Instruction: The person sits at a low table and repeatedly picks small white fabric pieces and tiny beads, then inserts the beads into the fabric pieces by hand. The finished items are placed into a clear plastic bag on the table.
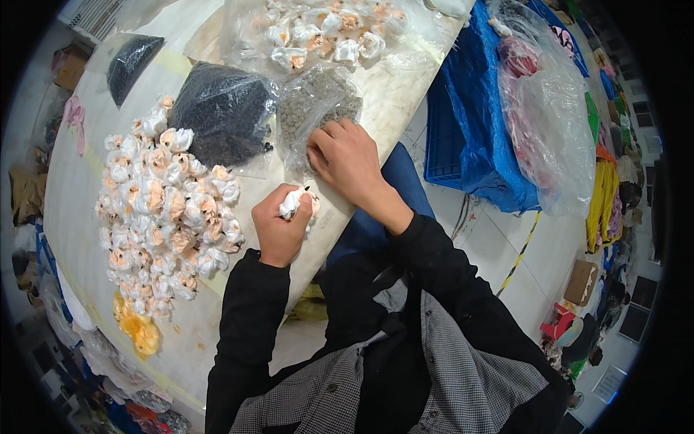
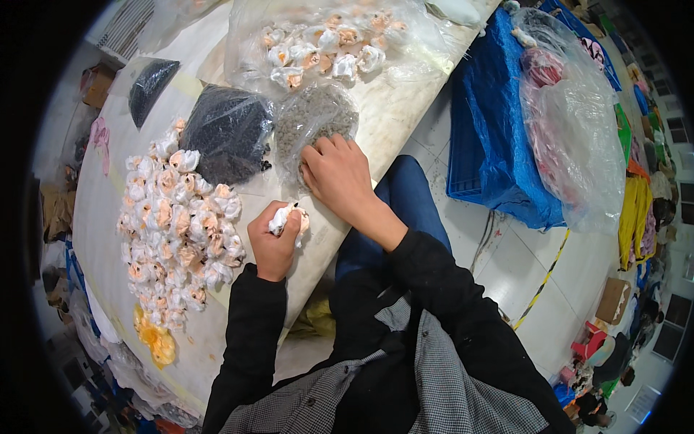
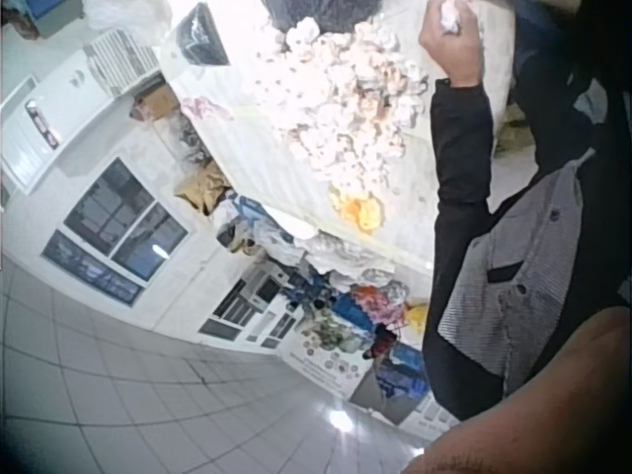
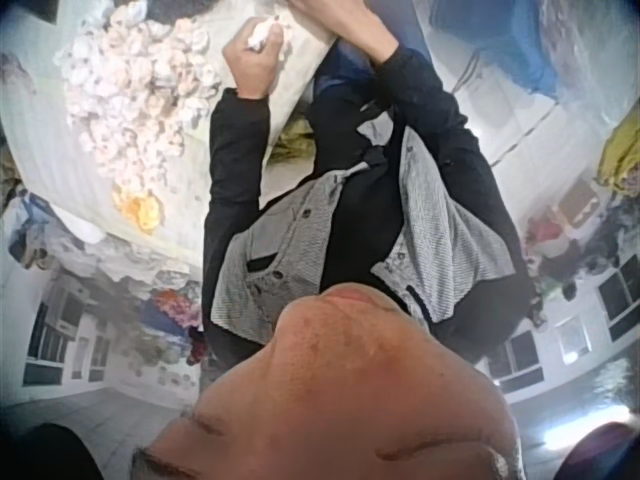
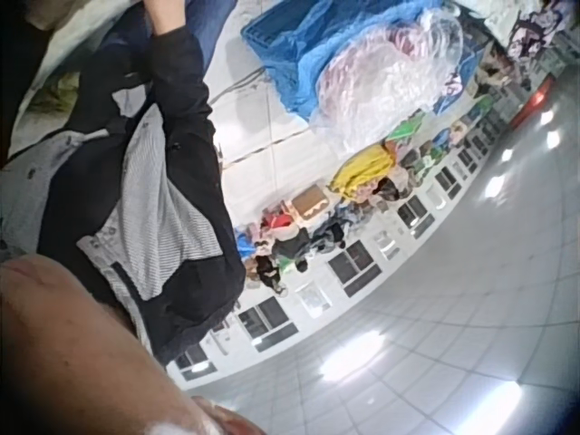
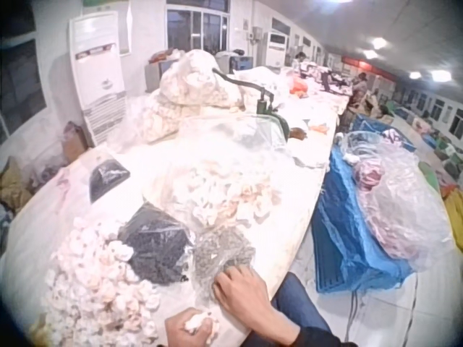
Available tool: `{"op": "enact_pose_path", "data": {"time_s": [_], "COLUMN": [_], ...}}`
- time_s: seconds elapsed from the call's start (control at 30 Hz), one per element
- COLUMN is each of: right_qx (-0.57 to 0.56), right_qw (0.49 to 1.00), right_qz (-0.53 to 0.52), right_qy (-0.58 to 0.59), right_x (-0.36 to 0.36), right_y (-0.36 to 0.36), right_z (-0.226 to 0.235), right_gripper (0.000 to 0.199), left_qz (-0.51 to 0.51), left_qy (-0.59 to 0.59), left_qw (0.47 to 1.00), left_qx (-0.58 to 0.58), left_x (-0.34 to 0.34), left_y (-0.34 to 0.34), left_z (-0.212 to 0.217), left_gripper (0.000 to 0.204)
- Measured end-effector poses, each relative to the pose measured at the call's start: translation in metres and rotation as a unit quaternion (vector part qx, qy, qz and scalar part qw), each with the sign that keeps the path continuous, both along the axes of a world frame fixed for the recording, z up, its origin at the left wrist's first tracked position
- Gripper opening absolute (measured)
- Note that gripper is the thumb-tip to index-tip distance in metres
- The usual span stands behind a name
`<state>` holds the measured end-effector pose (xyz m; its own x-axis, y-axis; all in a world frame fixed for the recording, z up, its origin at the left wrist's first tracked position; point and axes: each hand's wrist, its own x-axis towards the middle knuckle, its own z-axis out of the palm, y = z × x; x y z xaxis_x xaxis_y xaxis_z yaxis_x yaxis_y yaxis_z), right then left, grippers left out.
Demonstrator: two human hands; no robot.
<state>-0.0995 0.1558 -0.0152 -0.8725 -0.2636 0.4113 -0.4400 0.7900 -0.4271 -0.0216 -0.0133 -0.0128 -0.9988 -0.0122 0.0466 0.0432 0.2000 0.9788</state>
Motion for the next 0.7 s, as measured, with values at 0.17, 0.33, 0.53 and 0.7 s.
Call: {"op": "enact_pose_path", "data": {"time_s": [0.17,0.33,0.53,0.7], "right_qx": [0.010,-0.023,-0.183,-0.329], "right_qw": [1.000,1.000,0.982,0.921], "right_qz": [-0.014,-0.016,-0.011,0.069], "right_qy": [-0.002,0.010,-0.035,-0.197], "right_x": [-0.003,-0.004,0.015,0.049], "right_y": [-0.004,-0.002,0.007,0.002], "right_z": [0.000,-0.001,0.021,0.029], "right_gripper": [0.012,0.011,0.010,0.012], "left_qz": [-0.011,0.002,-0.002,-0.018], "left_qy": [0.009,0.001,-0.012,0.011], "left_qw": [1.000,1.000,1.000,1.000], "left_qx": [-0.005,0.018,0.014,0.010], "left_x": [-0.001,0.000,0.000,-0.001], "left_y": [-0.003,-0.001,-0.002,0.001], "left_z": [-0.001,0.000,-0.001,-0.001], "left_gripper": [0.017,0.017,0.017,0.017]}}
